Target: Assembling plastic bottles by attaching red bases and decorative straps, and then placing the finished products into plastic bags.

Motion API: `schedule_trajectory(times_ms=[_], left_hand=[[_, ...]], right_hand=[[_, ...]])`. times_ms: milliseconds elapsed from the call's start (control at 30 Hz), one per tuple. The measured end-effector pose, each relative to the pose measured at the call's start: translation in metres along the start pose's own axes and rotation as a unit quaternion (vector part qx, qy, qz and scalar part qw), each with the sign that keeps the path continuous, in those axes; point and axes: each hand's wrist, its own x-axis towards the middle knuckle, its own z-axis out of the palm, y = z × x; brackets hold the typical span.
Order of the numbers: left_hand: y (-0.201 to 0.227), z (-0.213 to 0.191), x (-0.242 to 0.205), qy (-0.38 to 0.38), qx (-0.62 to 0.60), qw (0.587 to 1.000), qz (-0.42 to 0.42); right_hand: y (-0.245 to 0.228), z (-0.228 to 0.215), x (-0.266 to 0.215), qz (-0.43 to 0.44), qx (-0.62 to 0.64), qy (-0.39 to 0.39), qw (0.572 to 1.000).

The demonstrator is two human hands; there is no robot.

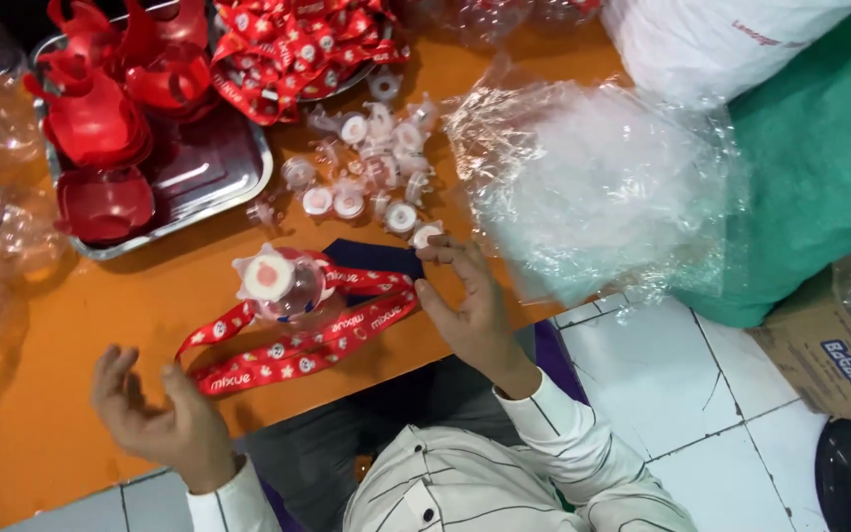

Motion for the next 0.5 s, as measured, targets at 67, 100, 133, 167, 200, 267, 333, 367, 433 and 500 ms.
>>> schedule_trajectory(times_ms=[67, 100, 133, 167, 200, 267, 333, 367, 433, 500], left_hand=[[0.018, 0.004, -0.011, 0.007, -0.024, 1.000, 0.012], [0.026, 0.008, -0.016, 0.016, -0.042, 0.999, 0.019], [0.031, 0.009, -0.021, 0.011, -0.049, 0.998, 0.023], [0.036, 0.009, -0.026, 0.006, -0.045, 0.999, 0.029], [0.041, 0.011, -0.031, 0.000, -0.043, 0.998, 0.035], [0.032, 0.013, -0.049, 0.014, -0.045, 0.998, 0.051], [0.032, 0.019, -0.060, 0.030, -0.044, 0.996, 0.066], [0.036, 0.021, -0.064, 0.005, -0.076, 0.995, 0.057], [0.050, 0.024, -0.075, -0.023, -0.102, 0.993, 0.048], [0.068, 0.037, -0.085, -0.069, -0.179, 0.981, 0.005]], right_hand=[[-0.004, -0.019, 0.005, -0.026, -0.027, 0.019, 0.999], [-0.006, -0.029, 0.008, -0.050, -0.054, 0.031, 0.997], [-0.002, -0.038, 0.012, -0.049, -0.056, 0.040, 0.996], [0.002, -0.047, 0.015, -0.048, -0.078, 0.057, 0.994], [0.007, -0.056, 0.017, -0.046, -0.101, 0.076, 0.991], [0.022, -0.073, 0.020, -0.033, -0.131, 0.101, 0.986], [0.036, -0.088, 0.026, -0.020, -0.159, 0.122, 0.980], [0.043, -0.094, 0.028, -0.016, -0.193, 0.124, 0.973], [0.054, -0.099, 0.030, -0.008, -0.225, 0.121, 0.967], [0.061, -0.105, 0.038, 0.010, -0.274, 0.091, 0.957]])
